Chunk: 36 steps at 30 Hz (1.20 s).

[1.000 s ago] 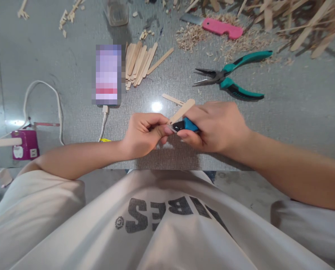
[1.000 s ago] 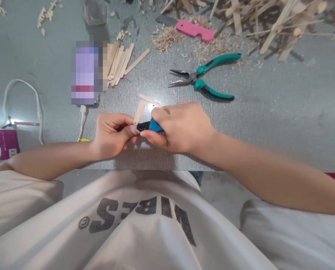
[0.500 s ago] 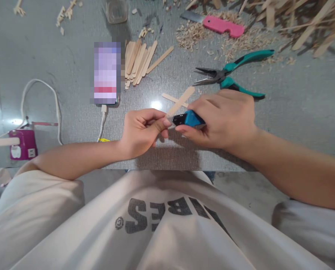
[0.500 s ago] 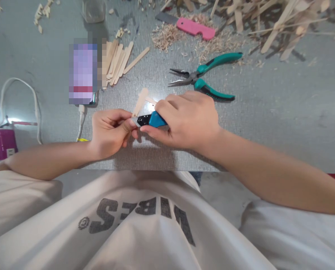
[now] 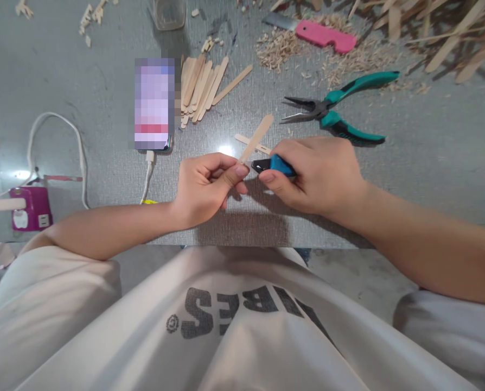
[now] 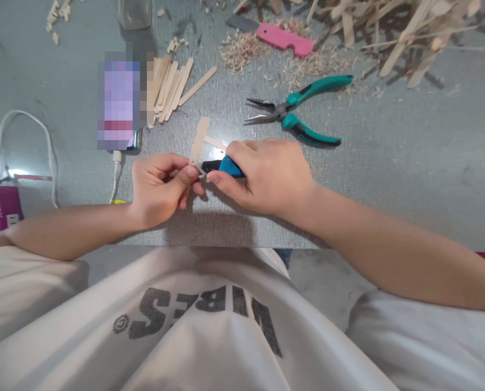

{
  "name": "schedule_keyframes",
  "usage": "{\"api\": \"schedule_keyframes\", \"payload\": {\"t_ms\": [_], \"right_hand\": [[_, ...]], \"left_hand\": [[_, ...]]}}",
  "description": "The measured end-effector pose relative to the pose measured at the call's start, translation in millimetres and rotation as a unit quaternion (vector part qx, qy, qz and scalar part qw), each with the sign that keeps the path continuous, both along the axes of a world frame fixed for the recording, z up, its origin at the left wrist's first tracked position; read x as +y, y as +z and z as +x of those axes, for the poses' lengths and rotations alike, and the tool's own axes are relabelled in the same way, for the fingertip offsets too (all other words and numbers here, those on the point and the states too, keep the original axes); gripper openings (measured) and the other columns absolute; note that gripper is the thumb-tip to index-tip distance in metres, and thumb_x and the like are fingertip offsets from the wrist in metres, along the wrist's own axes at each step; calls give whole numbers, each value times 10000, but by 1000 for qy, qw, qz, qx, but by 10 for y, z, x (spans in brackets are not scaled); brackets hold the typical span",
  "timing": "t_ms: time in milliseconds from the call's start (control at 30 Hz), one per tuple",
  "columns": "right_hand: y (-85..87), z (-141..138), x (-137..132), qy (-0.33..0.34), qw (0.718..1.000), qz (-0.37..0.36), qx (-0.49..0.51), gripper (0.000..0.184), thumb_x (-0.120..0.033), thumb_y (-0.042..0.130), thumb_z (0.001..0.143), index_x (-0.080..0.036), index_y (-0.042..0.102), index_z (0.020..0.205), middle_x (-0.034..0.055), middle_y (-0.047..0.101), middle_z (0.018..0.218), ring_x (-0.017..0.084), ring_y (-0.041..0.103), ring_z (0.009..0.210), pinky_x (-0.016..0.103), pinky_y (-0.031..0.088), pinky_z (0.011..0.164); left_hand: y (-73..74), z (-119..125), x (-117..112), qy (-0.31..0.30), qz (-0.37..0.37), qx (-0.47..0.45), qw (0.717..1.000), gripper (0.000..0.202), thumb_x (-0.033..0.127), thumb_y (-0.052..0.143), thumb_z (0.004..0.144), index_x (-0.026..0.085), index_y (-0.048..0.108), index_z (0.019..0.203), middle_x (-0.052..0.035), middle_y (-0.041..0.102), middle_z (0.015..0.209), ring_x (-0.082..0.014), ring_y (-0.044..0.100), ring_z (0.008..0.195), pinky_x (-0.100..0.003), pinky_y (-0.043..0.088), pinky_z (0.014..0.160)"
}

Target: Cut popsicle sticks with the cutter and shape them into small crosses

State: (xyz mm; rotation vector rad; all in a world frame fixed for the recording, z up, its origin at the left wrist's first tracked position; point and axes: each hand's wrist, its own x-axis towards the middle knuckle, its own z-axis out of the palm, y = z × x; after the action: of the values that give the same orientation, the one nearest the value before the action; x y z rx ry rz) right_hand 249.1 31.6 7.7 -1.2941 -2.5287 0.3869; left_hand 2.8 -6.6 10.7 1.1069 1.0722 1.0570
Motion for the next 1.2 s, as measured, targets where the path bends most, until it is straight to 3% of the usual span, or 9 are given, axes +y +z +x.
{"api": "schedule_keyframes", "payload": {"t_ms": [200,400,667,967,1200], "right_hand": [[25,-27,2,-16,999,-28,1,881,-949,216,1161,-273,748,971,110,688,783,272,580,700,444,209,705],[44,-20,21,-7,999,-30,-10,990,-980,80,1137,-262,750,1015,117,708,800,255,547,688,441,234,682],[-65,-57,-41,-14,1000,6,-8,980,-948,18,1162,-285,719,989,114,741,803,274,576,691,444,253,696],[54,23,37,18,999,-35,-6,844,-905,208,1193,-260,729,1035,96,705,805,258,561,704,417,286,696],[38,-28,2,-4,999,-32,5,856,-923,157,1180,-289,699,985,99,706,789,270,568,700,441,278,702]], "left_hand": [[5,0,-4,-1,7,-14,1000,589,721,1073,937,178,863,845,-39,851,679,-63,593,367,-161,401,343],[3,9,-11,2,-3,-22,1000,583,716,1096,908,184,866,847,-38,856,682,-65,599,370,-155,419,348],[18,-5,10,-28,-33,-41,998,642,757,1120,846,188,824,810,-36,853,680,-85,617,386,-193,437,362],[26,-3,33,-46,-79,-72,993,681,773,1139,802,185,796,829,-31,848,675,-100,636,393,-215,474,380],[30,-10,58,-51,-78,-97,991,627,688,1184,779,168,833,810,-29,837,657,-103,650,392,-196,499,376]]}}
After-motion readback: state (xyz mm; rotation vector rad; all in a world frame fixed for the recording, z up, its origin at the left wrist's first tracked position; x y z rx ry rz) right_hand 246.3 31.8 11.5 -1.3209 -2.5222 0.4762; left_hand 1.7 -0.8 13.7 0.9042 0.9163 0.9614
